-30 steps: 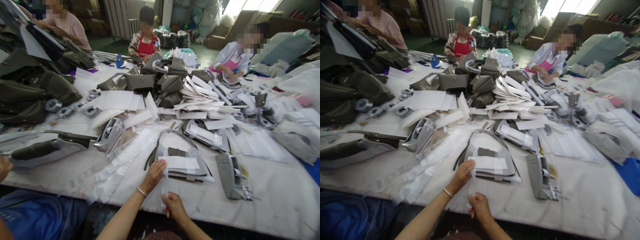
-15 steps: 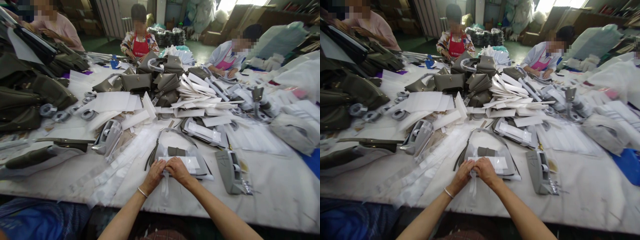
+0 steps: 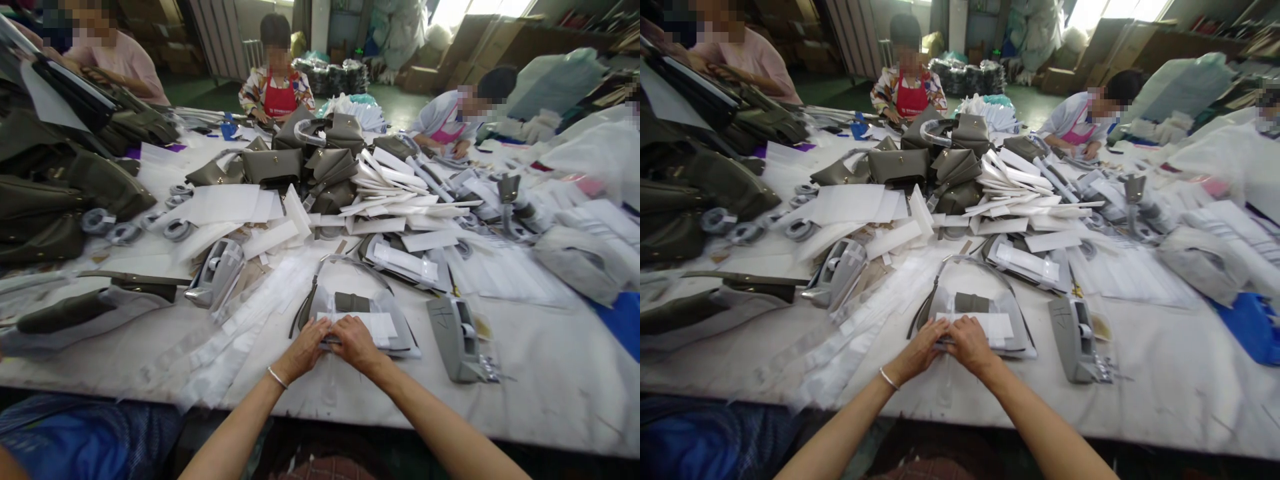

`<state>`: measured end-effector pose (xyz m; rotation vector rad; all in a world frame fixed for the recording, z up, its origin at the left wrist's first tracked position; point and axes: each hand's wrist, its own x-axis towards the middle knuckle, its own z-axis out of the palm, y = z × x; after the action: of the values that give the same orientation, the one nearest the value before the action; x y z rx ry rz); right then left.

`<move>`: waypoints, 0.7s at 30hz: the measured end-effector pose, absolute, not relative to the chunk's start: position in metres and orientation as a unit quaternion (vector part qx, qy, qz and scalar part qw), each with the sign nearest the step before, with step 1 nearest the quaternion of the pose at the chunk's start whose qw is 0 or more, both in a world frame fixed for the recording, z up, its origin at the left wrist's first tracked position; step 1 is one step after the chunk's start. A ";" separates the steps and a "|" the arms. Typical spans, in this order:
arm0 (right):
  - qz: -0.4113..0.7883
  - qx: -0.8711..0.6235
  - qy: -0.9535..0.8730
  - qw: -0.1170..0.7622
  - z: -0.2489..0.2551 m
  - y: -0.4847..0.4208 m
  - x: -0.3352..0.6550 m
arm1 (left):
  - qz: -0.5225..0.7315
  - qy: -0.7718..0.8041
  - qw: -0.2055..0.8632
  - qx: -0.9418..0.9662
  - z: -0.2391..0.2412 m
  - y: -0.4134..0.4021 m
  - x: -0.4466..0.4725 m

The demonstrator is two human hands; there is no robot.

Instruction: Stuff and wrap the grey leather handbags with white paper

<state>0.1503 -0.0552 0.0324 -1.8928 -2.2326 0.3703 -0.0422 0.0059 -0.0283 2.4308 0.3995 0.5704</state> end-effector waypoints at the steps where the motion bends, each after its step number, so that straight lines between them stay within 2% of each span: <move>1: 0.097 -0.637 -0.759 0.089 0.031 -0.058 0.148 | 0.217 0.151 0.299 0.917 -0.029 0.006 -0.042; 7: 0.021 -0.641 -0.761 0.092 0.024 -0.065 0.141 | 0.220 0.158 0.299 0.915 -0.034 0.004 -0.043; 17: 0.161 -0.616 -0.758 0.140 0.029 -0.063 0.160 | 0.249 0.165 0.281 0.912 -0.035 0.005 -0.041; 21: 0.172 -0.619 -0.751 0.152 0.038 -0.061 0.159 | 0.271 0.172 0.277 0.906 -0.035 0.004 -0.040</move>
<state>0.1590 -0.0613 0.0379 -1.7760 -2.1554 0.4929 -0.0398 0.0036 -0.0350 2.4326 0.4624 0.7282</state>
